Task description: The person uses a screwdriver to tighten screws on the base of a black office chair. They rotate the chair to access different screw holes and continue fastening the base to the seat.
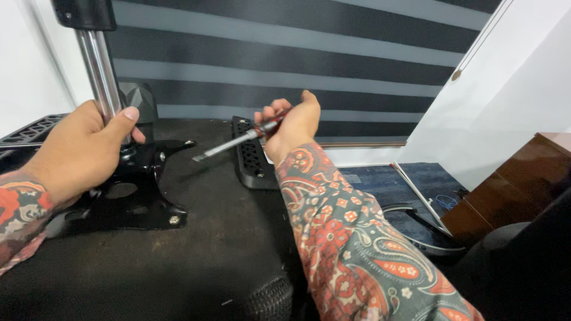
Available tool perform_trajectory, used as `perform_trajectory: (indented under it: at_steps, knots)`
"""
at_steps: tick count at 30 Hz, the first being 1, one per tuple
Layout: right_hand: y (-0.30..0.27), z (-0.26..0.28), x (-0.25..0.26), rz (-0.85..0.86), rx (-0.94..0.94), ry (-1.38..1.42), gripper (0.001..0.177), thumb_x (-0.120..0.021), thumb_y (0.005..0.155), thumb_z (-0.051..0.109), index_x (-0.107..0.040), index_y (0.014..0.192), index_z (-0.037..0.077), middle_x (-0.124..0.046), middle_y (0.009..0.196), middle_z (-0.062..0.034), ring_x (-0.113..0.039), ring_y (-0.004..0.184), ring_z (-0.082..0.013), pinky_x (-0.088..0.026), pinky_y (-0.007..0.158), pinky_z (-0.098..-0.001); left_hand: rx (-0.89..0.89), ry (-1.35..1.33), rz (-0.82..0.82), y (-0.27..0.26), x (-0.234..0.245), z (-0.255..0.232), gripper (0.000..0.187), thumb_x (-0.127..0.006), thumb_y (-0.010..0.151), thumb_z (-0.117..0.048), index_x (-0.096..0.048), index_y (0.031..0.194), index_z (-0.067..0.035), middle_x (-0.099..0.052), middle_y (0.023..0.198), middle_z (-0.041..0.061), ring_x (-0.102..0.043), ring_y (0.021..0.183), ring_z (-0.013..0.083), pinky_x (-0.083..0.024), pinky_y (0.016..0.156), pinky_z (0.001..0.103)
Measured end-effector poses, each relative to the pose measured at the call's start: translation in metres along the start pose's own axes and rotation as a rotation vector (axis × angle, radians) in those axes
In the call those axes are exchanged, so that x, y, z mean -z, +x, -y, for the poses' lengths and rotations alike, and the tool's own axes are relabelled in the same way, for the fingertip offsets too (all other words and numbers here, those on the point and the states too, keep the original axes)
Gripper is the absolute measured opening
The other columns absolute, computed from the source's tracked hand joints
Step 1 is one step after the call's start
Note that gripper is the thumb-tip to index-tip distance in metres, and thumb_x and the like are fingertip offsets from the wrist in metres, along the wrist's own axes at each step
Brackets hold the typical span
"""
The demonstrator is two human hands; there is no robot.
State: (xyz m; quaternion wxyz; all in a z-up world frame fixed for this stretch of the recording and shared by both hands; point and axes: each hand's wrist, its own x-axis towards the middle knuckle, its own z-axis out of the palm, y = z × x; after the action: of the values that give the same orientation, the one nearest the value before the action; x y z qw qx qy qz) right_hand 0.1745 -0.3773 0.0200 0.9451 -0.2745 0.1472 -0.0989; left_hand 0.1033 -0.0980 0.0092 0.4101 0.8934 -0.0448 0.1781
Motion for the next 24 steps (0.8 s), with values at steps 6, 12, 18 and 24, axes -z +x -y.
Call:
perform_trajectory:
  at_steps: [6, 12, 18, 24]
  knots:
    - [0.036, 0.053, 0.029, 0.212, -0.338, -0.280, 0.040, -0.058, 0.099, 0.040, -0.056, 0.084, 0.003, -0.064, 0.069, -0.0048, -0.051, 0.048, -0.0068, -0.041, 0.041, -0.0226, 0.005, 0.038, 0.047, 0.007, 0.002, 0.004, 0.050, -0.050, 0.110, -0.038, -0.073, 0.087, 0.000, -0.068, 0.076, 0.013, -0.059, 0.071, 0.0191, -0.047, 0.072, 0.035]
    - [0.008, 0.072, 0.059, 0.250, -0.247, -1.272, 0.035, -0.063, 0.097, 0.035, -0.059, 0.089, 0.001, -0.066, 0.071, -0.0140, -0.063, 0.049, -0.0127, -0.036, 0.039, -0.0255, 0.129, -0.181, 0.039, 0.008, -0.001, 0.006, 0.048, -0.048, 0.113, -0.036, -0.069, 0.090, 0.000, -0.070, 0.081, 0.014, -0.060, 0.066, 0.0189, -0.050, 0.065, 0.036]
    - [-0.051, 0.058, 0.080, 0.456, -0.344, -1.334, 0.040, -0.065, 0.093, 0.046, -0.065, 0.082, 0.007, -0.056, 0.057, 0.0000, -0.038, 0.038, -0.0077, -0.031, 0.036, -0.0258, 0.287, -0.213, 0.033, 0.008, 0.002, 0.005, 0.046, -0.048, 0.117, -0.037, -0.068, 0.097, 0.000, -0.072, 0.081, 0.019, -0.069, 0.060, 0.0274, -0.057, 0.052, 0.042]
    - [-0.062, 0.065, 0.069, 0.549, -0.255, -1.378, 0.035, -0.068, 0.089, 0.041, -0.067, 0.078, 0.007, -0.059, 0.056, -0.0025, -0.039, 0.038, -0.0117, -0.032, 0.038, -0.0297, 0.226, -0.178, 0.012, 0.009, 0.001, 0.009, 0.043, -0.050, 0.115, -0.034, -0.067, 0.098, 0.001, -0.072, 0.085, 0.017, -0.068, 0.068, 0.0240, -0.056, 0.063, 0.038]
